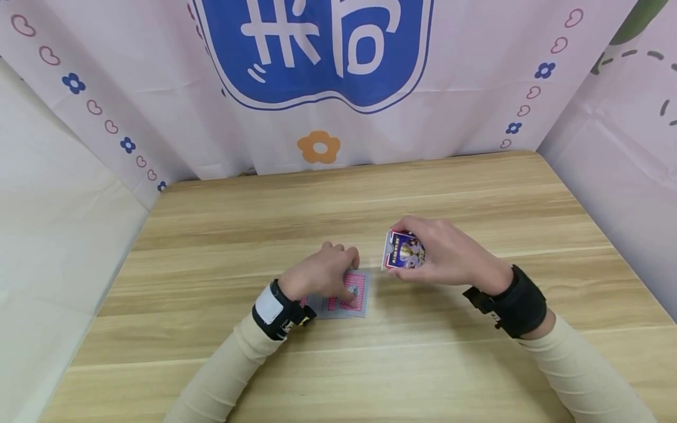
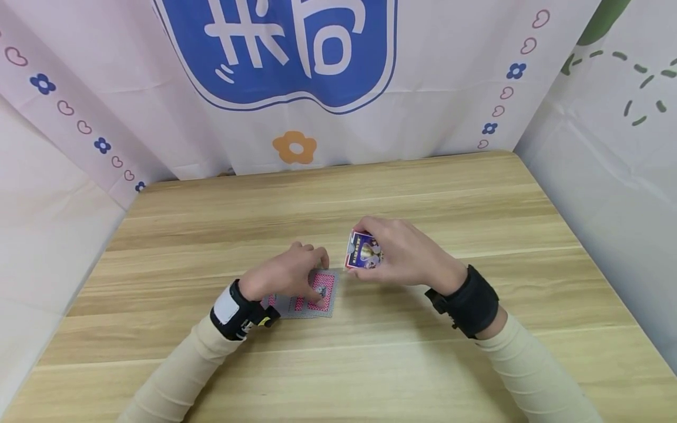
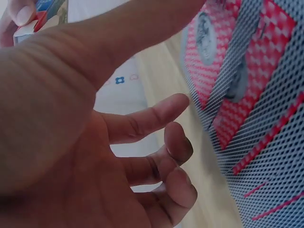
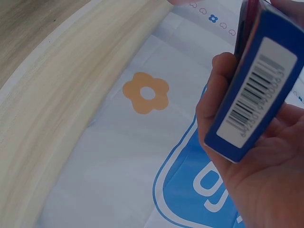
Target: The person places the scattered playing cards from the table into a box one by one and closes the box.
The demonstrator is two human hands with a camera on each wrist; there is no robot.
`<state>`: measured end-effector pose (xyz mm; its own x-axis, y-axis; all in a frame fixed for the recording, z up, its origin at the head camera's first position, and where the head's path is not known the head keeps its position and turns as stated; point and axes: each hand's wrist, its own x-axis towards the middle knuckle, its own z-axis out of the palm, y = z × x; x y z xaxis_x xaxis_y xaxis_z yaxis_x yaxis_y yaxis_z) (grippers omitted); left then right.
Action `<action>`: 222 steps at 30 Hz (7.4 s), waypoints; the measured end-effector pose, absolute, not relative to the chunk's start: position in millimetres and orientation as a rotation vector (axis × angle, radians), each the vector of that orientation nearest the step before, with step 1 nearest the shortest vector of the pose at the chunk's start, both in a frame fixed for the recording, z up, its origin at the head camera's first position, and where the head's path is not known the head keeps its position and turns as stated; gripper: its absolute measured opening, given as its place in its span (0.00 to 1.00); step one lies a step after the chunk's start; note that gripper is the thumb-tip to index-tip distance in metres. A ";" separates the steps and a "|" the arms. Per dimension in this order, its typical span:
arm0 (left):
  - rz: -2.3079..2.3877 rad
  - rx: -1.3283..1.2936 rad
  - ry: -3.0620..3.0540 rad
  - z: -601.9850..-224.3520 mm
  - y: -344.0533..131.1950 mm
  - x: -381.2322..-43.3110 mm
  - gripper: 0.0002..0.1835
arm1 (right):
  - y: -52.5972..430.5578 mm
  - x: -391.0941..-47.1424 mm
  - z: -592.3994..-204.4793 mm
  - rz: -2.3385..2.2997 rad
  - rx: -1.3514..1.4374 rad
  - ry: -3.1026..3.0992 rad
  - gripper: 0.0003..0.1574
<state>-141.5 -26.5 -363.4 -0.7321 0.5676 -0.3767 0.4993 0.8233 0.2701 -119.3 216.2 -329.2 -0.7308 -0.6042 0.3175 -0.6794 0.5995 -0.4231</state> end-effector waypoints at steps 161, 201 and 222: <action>0.259 0.579 2.695 -369.4 -41.8 -149.9 0.32 | 216.9 -117.3 -324.8 0.799 1.101 -2.642 0.38; 1.504 0.632 2.275 -323.7 -33.2 -136.4 0.14 | 211.1 -113.7 -326.8 0.806 1.186 -2.624 0.37; 1.612 0.657 2.263 -342.6 -10.6 -125.3 0.16 | 206.9 -113.5 -334.4 0.826 1.194 -2.575 0.37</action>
<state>-125.3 -10.6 -342.6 -0.8553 0.5172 0.0306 0.1980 0.2718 0.9418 -113.5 206.9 -334.4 -0.6592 -0.6461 0.3847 -0.7493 0.5217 -0.4079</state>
